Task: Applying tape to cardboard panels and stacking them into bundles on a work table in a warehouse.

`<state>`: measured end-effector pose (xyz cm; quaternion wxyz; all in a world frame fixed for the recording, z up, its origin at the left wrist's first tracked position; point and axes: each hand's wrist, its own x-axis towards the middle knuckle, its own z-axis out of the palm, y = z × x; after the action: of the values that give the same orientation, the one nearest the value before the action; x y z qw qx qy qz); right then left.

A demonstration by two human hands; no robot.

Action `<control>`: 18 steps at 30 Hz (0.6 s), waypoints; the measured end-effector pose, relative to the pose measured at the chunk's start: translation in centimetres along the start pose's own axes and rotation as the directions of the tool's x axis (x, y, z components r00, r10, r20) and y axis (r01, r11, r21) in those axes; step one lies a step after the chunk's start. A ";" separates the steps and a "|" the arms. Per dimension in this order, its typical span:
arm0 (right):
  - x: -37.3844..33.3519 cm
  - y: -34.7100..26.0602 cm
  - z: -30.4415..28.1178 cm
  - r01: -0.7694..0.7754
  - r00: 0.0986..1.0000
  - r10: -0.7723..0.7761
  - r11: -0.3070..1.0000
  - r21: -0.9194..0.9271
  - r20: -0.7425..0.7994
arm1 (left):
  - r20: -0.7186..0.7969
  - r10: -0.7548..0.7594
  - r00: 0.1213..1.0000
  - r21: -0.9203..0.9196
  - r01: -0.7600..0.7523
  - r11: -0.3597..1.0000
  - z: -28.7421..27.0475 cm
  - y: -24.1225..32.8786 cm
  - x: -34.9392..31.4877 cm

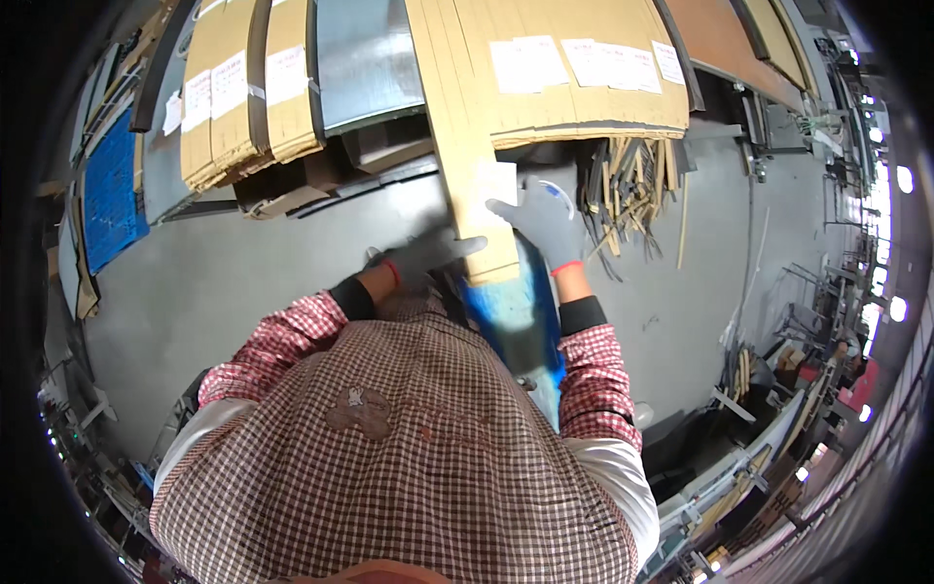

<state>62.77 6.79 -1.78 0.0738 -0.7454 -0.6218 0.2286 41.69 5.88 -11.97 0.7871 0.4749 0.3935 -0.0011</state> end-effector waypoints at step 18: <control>-4.1 -10.1 -8.7 0.455 0.719 -0.616 0.768 0.451 0.322 | -0.209 0.551 0.807 0.351 -0.464 0.813 -1.6 10.9 -13.8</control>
<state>56.98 6.56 10.93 0.1188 -0.4305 -0.7632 0.4670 35.26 7.94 4.32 0.6124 0.6652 0.3614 0.2279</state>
